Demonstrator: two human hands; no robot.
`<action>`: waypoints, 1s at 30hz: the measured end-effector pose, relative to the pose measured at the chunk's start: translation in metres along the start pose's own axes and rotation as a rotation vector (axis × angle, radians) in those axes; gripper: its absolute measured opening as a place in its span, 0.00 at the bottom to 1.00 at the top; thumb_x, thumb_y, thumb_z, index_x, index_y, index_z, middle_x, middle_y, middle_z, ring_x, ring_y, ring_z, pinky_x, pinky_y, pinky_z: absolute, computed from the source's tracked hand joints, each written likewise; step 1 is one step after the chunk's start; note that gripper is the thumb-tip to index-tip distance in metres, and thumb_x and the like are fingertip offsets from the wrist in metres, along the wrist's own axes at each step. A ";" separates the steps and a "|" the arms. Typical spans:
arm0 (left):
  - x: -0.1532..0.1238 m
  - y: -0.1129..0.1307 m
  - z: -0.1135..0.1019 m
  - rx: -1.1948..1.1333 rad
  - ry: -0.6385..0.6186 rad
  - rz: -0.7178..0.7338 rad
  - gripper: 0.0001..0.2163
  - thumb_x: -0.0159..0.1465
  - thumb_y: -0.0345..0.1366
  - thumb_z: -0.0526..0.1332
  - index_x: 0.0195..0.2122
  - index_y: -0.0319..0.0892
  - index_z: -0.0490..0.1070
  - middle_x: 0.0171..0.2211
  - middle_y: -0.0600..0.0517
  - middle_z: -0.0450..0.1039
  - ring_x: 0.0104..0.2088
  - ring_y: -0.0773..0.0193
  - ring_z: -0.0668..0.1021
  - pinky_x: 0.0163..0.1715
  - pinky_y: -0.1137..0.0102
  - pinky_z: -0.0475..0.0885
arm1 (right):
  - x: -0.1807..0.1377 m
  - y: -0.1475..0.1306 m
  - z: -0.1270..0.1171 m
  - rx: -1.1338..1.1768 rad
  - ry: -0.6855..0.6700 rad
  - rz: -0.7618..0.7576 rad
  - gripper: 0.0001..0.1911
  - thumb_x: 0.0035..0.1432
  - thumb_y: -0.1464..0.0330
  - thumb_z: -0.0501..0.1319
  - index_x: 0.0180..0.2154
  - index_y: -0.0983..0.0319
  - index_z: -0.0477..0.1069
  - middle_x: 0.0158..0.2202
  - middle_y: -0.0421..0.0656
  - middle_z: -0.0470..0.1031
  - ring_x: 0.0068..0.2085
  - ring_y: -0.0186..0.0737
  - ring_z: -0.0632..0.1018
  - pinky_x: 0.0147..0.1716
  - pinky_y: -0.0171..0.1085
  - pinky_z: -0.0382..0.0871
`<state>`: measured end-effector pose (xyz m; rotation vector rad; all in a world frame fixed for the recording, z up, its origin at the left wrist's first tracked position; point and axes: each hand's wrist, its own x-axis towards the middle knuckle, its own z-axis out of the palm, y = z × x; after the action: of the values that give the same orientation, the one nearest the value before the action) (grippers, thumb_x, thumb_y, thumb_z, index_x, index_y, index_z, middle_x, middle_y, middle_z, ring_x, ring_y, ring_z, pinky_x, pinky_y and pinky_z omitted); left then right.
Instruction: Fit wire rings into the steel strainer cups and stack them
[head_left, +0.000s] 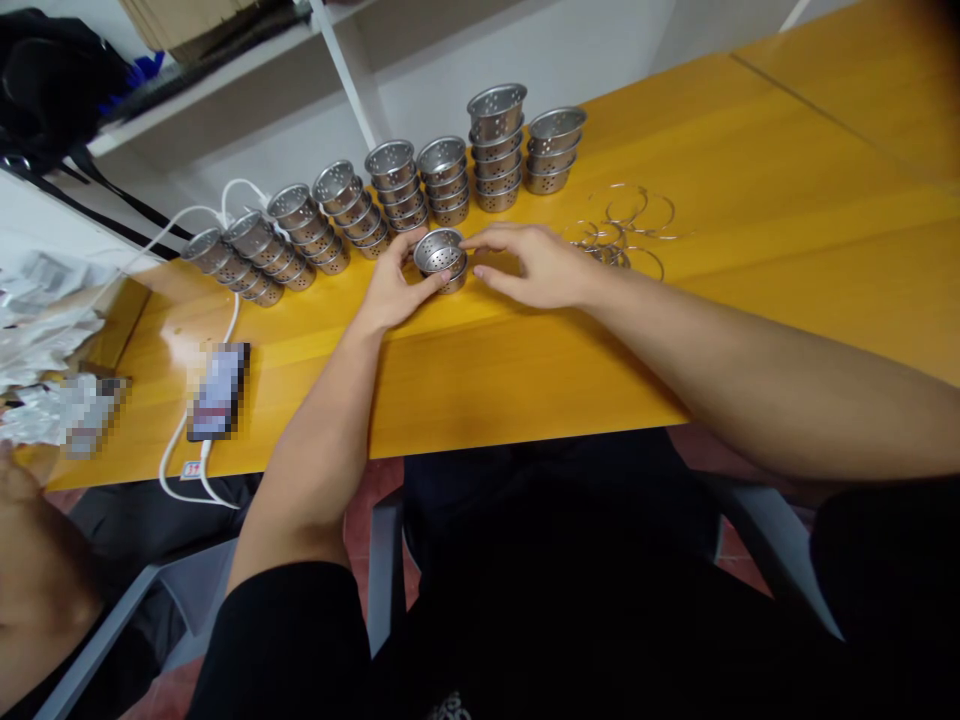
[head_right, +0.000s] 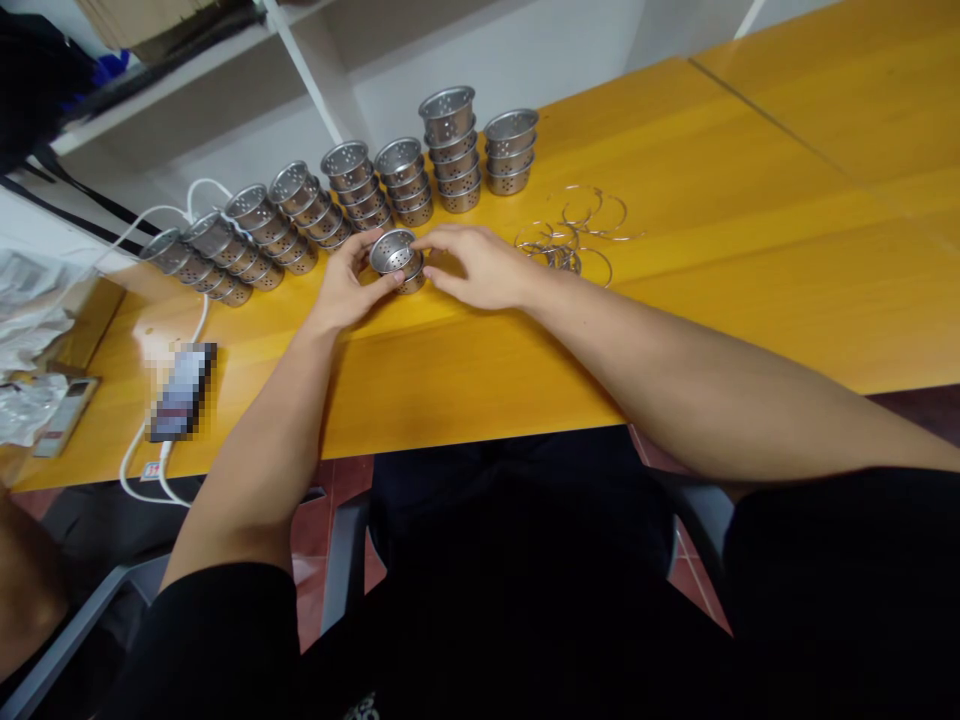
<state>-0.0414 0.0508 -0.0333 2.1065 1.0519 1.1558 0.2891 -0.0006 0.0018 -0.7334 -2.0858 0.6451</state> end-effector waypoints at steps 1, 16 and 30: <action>0.000 0.002 0.000 0.007 -0.006 -0.004 0.57 0.57 0.83 0.83 0.75 0.47 0.77 0.75 0.33 0.87 0.72 0.39 0.91 0.82 0.39 0.85 | 0.000 -0.001 0.000 0.000 -0.003 0.007 0.27 0.77 0.50 0.82 0.70 0.48 0.92 0.71 0.50 0.92 0.71 0.73 0.90 0.81 0.75 0.81; -0.002 0.004 -0.001 0.028 -0.046 0.007 0.56 0.61 0.82 0.81 0.77 0.49 0.73 0.80 0.33 0.82 0.77 0.36 0.89 0.82 0.40 0.86 | -0.001 -0.013 -0.001 0.015 -0.062 0.023 0.31 0.77 0.49 0.80 0.75 0.48 0.90 0.72 0.49 0.91 0.70 0.73 0.91 0.81 0.76 0.81; -0.005 -0.015 -0.004 0.048 -0.085 -0.010 0.63 0.63 0.86 0.76 0.89 0.60 0.57 0.85 0.34 0.74 0.88 0.30 0.77 0.90 0.30 0.73 | 0.042 0.017 -0.085 -0.398 0.440 0.588 0.36 0.83 0.83 0.73 0.84 0.71 0.70 0.85 0.64 0.71 0.80 0.56 0.79 0.82 0.51 0.75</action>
<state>-0.0523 0.0554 -0.0439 2.1646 1.0600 1.0361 0.3427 0.0557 0.0584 -1.5926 -1.5929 0.3210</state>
